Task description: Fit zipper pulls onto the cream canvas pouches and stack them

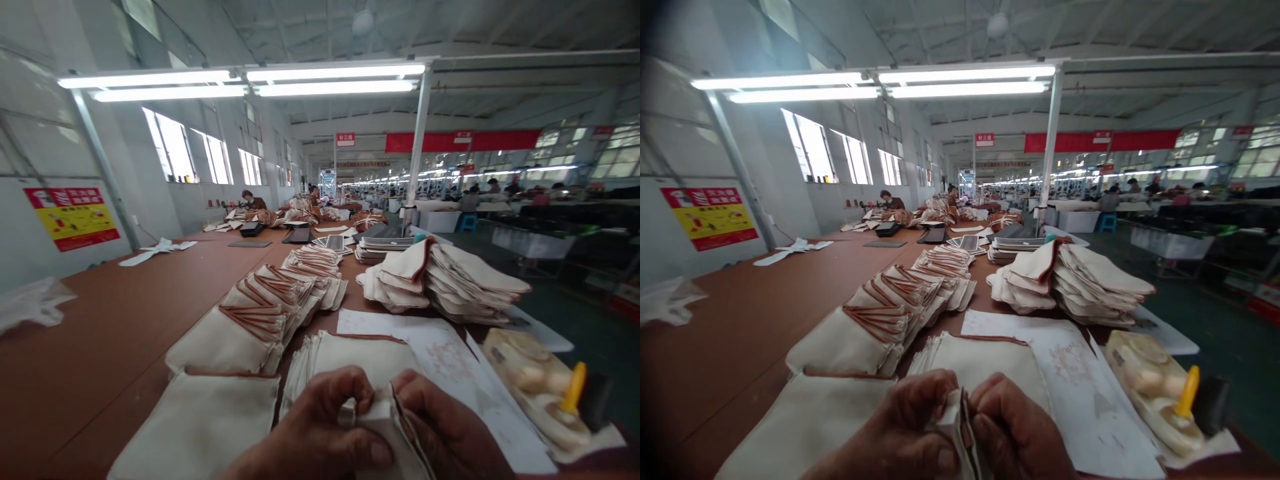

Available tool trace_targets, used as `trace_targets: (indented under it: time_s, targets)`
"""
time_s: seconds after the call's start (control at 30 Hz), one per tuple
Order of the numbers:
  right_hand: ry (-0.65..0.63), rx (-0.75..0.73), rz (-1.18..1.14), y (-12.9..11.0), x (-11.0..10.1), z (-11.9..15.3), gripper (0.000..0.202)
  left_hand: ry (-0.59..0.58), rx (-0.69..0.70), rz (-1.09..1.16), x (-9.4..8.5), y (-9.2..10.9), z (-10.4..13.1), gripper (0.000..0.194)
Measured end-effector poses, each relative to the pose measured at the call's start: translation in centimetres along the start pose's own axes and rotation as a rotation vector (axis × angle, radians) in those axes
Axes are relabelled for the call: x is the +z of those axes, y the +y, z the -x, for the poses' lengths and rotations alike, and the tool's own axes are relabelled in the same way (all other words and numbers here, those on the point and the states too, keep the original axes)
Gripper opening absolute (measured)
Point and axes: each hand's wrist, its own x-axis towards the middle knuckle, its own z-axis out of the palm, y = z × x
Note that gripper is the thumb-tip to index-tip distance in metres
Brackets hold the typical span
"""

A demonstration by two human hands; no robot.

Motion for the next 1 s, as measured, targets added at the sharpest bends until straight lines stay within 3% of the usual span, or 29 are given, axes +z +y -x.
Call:
trace_targets:
  time_s: [0.1, 0.17, 0.23, 0.33, 0.47, 0.6, 0.7, 0.83, 0.93, 1.0]
  targets:
    - [-0.11, 0.109, -0.093, -1.0, -2.2, -0.8, 0.035, -0.145, -0.15, -0.084, -1.3, 2.7, -0.2, 0.037]
    - [-0.156, 0.136, 0.005, -1.2, -3.4, -0.8, 0.032, -0.233, -0.223, -0.326, -2.0, 3.7, -0.6, 0.022]
    - [-0.227, 0.106, 0.115, -1.1, -3.8, -0.7, 0.027, -0.298, -0.262, -0.503, -2.4, 3.5, -1.0, 0.018]
    - [-0.323, 0.028, 0.197, -0.4, -3.4, -0.3, 0.018, -0.35, -0.327, -0.457, -2.3, 1.7, -1.3, 0.021]
    - [-0.315, -0.003, 0.176, 0.3, -2.5, 0.2, 0.016, -0.311, -0.385, -0.39, -1.8, -0.9, -1.2, 0.023]
    - [-0.325, -0.008, 0.261, 0.9, -2.0, 0.7, 0.017, -0.225, -0.299, -0.357, -1.1, -1.8, -1.0, 0.031]
    - [-0.296, -0.176, 0.487, 1.3, -1.5, 1.0, 0.018, -0.16, -0.252, -0.23, -0.4, -2.1, -1.0, 0.034]
    - [-0.25, -0.457, 0.771, 1.6, -1.0, 1.3, 0.024, -0.081, -0.307, -0.173, 0.1, -2.6, -1.1, 0.034]
    - [-0.306, -0.431, 0.77, 1.5, -1.1, 1.5, 0.026, -0.084, -0.354, -0.097, 0.2, -2.7, -1.2, 0.034]
    - [-0.32, -0.338, 0.63, 1.4, -1.3, 1.5, 0.026, -0.102, -0.369, -0.023, 0.2, -2.7, -1.2, 0.035]
